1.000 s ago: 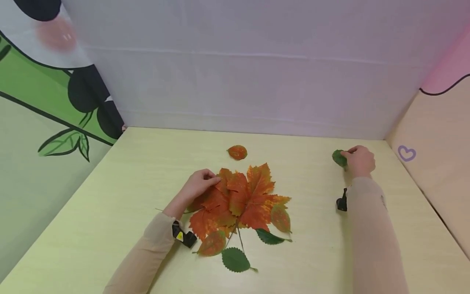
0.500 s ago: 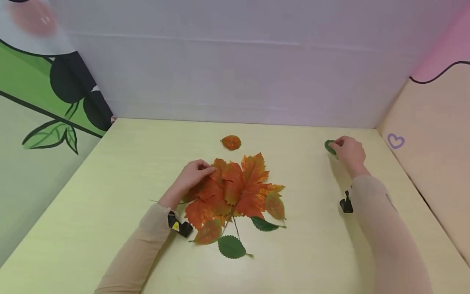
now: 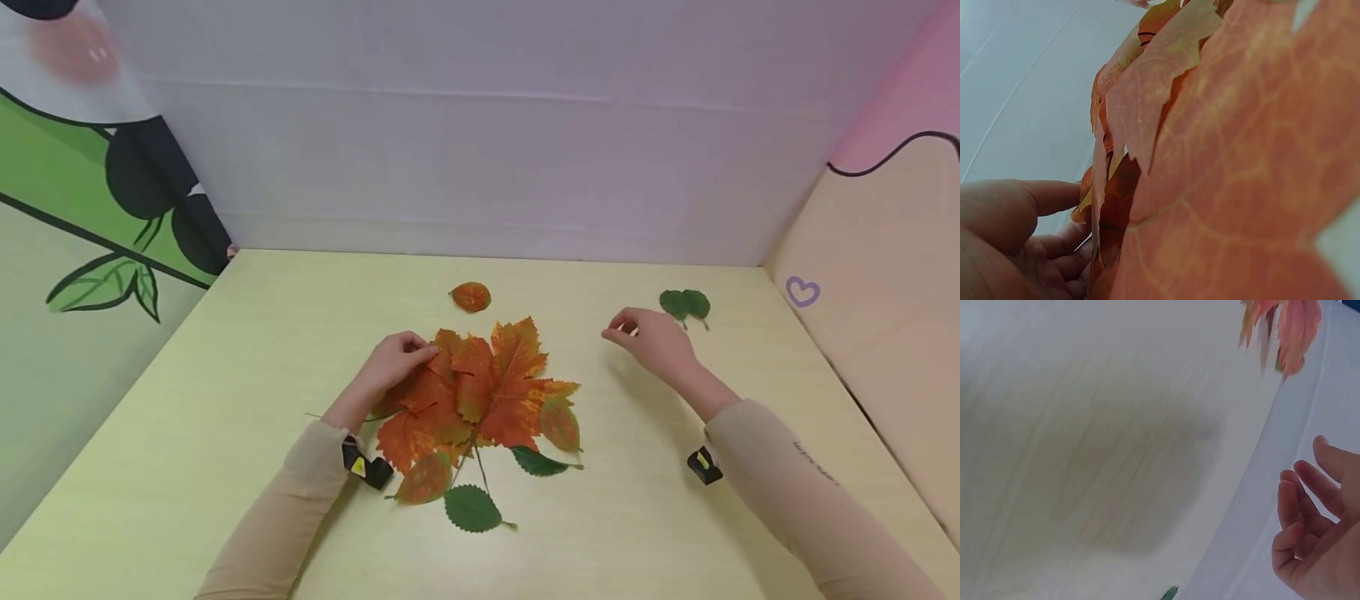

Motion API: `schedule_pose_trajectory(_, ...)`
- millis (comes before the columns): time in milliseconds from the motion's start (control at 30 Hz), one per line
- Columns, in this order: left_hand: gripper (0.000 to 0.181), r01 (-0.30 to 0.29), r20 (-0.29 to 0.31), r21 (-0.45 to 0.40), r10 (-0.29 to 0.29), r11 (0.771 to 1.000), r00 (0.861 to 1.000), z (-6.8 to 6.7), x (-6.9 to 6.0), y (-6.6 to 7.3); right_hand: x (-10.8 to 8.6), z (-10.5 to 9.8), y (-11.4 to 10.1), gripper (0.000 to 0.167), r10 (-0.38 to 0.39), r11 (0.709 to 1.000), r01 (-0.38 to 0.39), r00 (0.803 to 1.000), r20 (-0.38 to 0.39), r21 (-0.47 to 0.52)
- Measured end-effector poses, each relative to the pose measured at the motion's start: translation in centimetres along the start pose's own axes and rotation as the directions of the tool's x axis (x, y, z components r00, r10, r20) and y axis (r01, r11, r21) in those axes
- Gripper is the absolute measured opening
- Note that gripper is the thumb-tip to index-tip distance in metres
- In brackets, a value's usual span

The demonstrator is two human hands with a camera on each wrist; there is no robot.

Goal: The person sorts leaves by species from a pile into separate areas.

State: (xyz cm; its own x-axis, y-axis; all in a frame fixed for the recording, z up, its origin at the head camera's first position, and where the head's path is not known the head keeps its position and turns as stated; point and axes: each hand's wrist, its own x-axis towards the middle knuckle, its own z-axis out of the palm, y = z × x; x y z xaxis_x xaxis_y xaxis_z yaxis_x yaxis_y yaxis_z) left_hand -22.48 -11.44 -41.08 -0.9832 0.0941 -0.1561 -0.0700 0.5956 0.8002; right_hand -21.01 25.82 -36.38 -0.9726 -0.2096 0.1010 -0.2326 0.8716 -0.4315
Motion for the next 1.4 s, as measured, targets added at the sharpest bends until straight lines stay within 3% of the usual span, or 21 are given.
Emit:
schedule_pose_trajectory(267, 0.027, 0.001, -0.001, 0.003, -0.001, 1.0, 1.0, 0.0, -0.1, 0.0, -2.0, 1.7, -5.0, 0.014, -0.159, 0.987, 0.157, 0.983, 0.097, 0.028)
schedule_pose_trajectory(533, 0.027, 0.001, -0.005, 0.001, -0.001, 1.0, 1.0, -0.1, -0.2, 0.1, -4.5, 3.5, -8.1, 0.019, -0.246, 0.969, 0.226, 0.935, 0.258, 0.104)
schedule_pose_trajectory(933, 0.027, -0.014, -0.003, 0.012, 0.014, 1.0, 1.0, -0.3, 0.0, 0.1, -5.8, 5.1, -9.3, 0.023, -0.357, 0.921, 0.388, 0.878, 0.318, -0.04)
schedule_pose_trajectory(1200, 0.025, -0.021, -0.005, 0.01, 0.021, 1.0, 1.0, -0.2, -0.1, 0.2, -6.3, 5.8, -9.6, 0.011, -0.393, 0.895, 0.439, 0.859, 0.326, -0.079)
schedule_pose_trajectory(1400, 0.026, -0.015, -0.006, -0.001, 0.015, 1.0, 1.0, -0.2, -0.2, 0.2, -6.4, 6.3, -9.7, 0.009, -0.409, 0.883, 0.458, 0.858, 0.311, -0.1)
